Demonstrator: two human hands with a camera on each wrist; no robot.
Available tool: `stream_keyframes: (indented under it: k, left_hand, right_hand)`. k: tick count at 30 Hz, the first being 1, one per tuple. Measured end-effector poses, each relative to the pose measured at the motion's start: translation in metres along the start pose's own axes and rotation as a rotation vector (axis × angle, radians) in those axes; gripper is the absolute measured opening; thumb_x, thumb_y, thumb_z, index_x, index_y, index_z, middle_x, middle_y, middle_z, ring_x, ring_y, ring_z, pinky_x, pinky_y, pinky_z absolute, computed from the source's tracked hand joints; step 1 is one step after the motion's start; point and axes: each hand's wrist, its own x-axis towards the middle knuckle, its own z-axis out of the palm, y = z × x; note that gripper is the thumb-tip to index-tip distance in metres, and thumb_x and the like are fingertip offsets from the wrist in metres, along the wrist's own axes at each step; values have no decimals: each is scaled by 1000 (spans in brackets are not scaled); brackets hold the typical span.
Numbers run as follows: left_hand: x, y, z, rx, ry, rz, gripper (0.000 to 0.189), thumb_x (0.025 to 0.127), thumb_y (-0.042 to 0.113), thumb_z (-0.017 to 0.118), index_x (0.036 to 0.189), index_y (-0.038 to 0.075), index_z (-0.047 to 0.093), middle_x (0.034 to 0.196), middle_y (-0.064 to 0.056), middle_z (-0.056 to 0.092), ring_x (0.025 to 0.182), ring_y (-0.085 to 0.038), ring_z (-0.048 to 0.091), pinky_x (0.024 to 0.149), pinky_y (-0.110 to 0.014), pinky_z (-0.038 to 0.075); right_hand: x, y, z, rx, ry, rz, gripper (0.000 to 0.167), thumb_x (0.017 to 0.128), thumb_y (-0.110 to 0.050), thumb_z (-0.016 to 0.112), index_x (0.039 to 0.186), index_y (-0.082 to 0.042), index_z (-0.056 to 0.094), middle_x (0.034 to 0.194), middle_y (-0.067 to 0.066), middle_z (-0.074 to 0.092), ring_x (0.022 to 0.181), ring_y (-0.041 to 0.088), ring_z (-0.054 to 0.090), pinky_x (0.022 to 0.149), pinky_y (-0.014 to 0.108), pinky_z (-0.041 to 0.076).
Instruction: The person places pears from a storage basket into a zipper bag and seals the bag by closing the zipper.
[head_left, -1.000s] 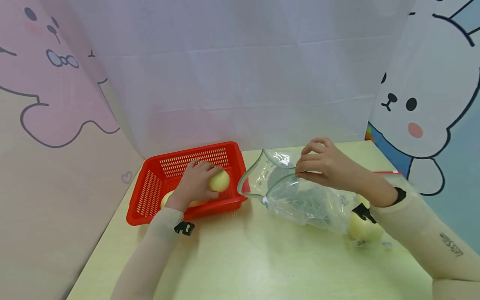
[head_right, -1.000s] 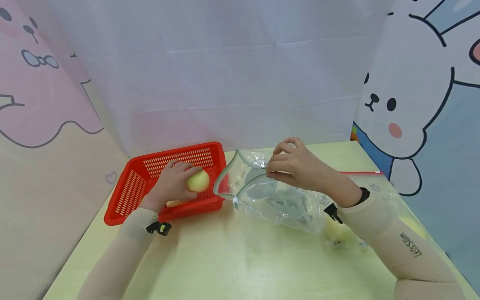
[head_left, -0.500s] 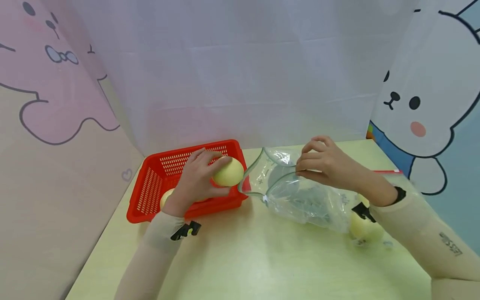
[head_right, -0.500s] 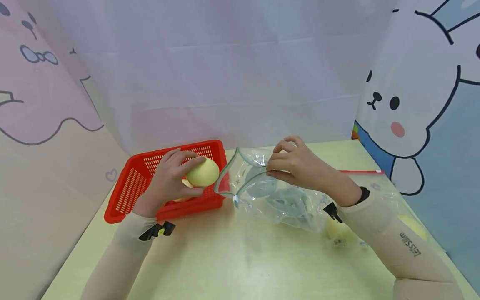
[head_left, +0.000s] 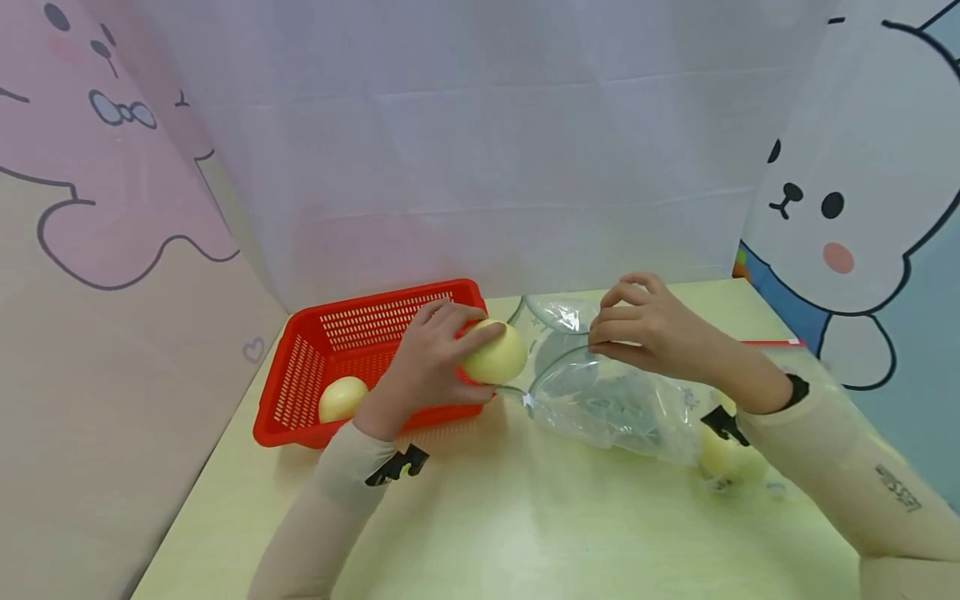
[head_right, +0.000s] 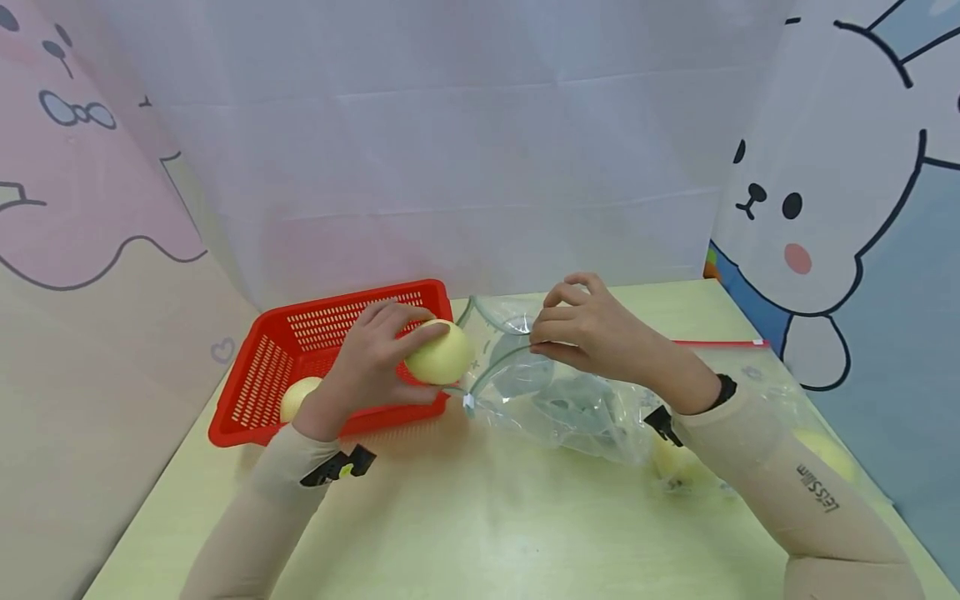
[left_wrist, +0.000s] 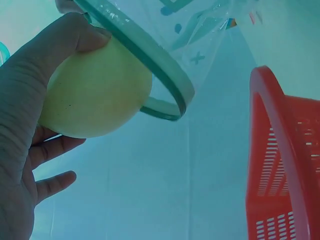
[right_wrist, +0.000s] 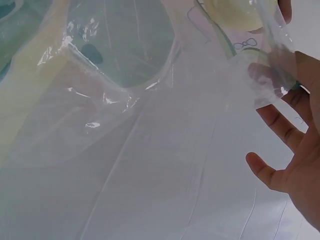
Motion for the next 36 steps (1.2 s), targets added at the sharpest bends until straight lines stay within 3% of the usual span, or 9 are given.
stream_keyframes:
  k: [11,15,20,27,32,36]
  left_hand:
    - [10,13,24,28,3,125,53,68,42,83,113,18,70,109,-8,66,99,-25,59,84,-37,48]
    - [11,19,33,7,-38,151,55,71,47,81,117,19,69,112,-6,67,101,-24,59,85,-34,47]
    - [11,25,40,-13,-165,101,58,72,50,81,120,20,67,113,-3,67,106,-21,58,84,-33,44]
    - [8,32,44,105,-331,22,60,76,56,76,124,23,62,112,0,65,107,-18,55,87,-37,41]
    - [7,33,43,147,-403,-47,62,75,53,76,128,25,61,114,-1,63,109,-18,54,81,-37,39]
    - [7,33,42,124,-437,-88,62,74,50,77,130,27,60,117,-1,63,110,-18,54,78,-38,39]
  right_hand:
    - [3,-3,1,-14,7,-21,44,105,-40,42,87,-13,71,82,-5,67,85,22,57,87,60,37]
    - [5,-4,1,-19,16,-32,44,105,-40,43,86,-13,71,82,-4,67,84,22,57,86,61,38]
    - [6,-6,1,-20,36,-63,40,104,-38,45,87,-13,71,83,-3,67,82,22,57,86,61,37]
    - [4,-3,0,-14,75,-68,36,104,-36,48,87,-14,71,84,-3,68,81,22,57,88,60,36]
    - [4,-2,1,-3,85,-74,35,103,-36,49,87,-14,71,83,-3,68,80,22,57,89,59,35]
    - [4,-1,3,17,88,-77,34,103,-36,50,87,-14,71,84,-4,68,80,22,57,90,58,35]
